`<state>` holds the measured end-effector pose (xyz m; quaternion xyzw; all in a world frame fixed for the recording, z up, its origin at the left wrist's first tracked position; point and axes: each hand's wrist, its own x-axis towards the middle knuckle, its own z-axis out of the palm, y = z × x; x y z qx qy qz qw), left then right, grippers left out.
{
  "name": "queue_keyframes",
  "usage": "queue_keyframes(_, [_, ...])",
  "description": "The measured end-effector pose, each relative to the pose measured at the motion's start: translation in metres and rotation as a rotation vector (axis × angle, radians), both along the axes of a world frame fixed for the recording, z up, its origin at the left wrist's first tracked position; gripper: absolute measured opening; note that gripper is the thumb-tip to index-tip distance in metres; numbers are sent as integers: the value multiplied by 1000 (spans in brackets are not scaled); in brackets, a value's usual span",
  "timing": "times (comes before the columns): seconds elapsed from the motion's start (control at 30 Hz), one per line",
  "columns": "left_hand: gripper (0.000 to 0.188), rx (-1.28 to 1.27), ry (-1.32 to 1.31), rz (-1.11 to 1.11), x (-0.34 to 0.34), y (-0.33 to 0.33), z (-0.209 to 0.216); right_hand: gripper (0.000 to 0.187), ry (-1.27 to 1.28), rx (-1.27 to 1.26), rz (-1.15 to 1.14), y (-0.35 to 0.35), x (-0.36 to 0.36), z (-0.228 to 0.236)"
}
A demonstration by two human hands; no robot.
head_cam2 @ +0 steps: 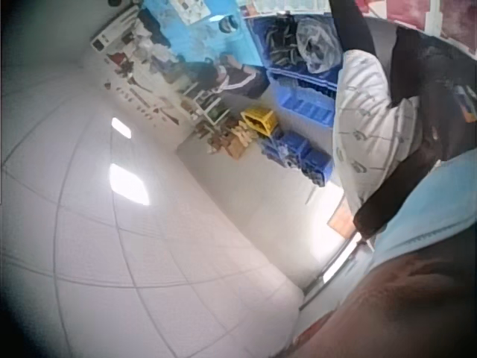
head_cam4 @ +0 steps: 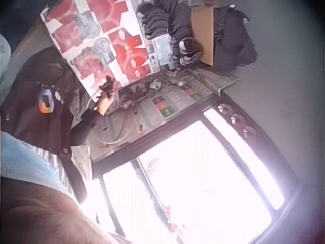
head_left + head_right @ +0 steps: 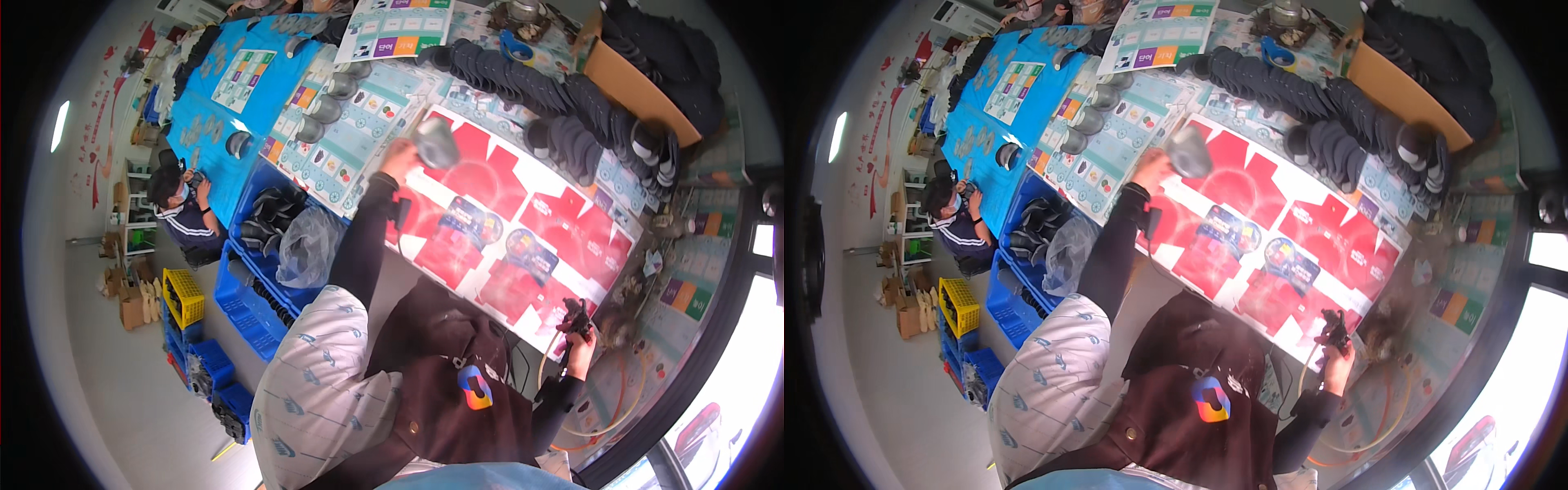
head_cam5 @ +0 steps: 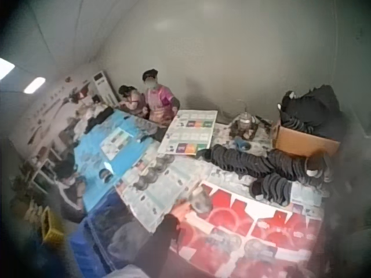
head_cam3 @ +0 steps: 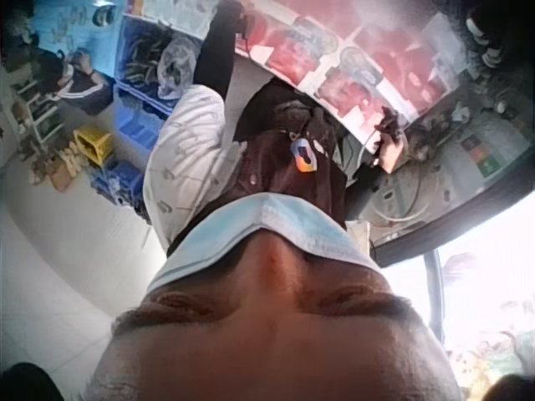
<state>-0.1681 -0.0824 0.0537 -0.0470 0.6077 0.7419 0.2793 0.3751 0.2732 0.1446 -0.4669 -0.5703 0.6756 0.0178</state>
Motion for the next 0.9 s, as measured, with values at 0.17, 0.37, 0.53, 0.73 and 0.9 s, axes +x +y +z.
queue_keyframes(0.17, [34, 192, 41, 449, -105, -71, -18, 57, 73, 116, -55, -39, -51, 20])
queue_keyframes(0.37, [38, -346, 588, 315, -114, -337, -39, 34, -138, 37, -43, -66, -111, 34])
queue_keyframes(0.53, [34, -248, -78, 760, -126, -396, -63, 36, -204, 49, 11, -79, -148, 53])
queue_keyframes(0.73, [27, -1091, 645, -74, -195, -446, -109, 42, -158, 157, -26, -93, -160, 54])
queue_keyframes(0.9, [56, -1446, 1488, -1031, -208, -486, -89, 39, -132, 81, -39, -93, -175, 70])
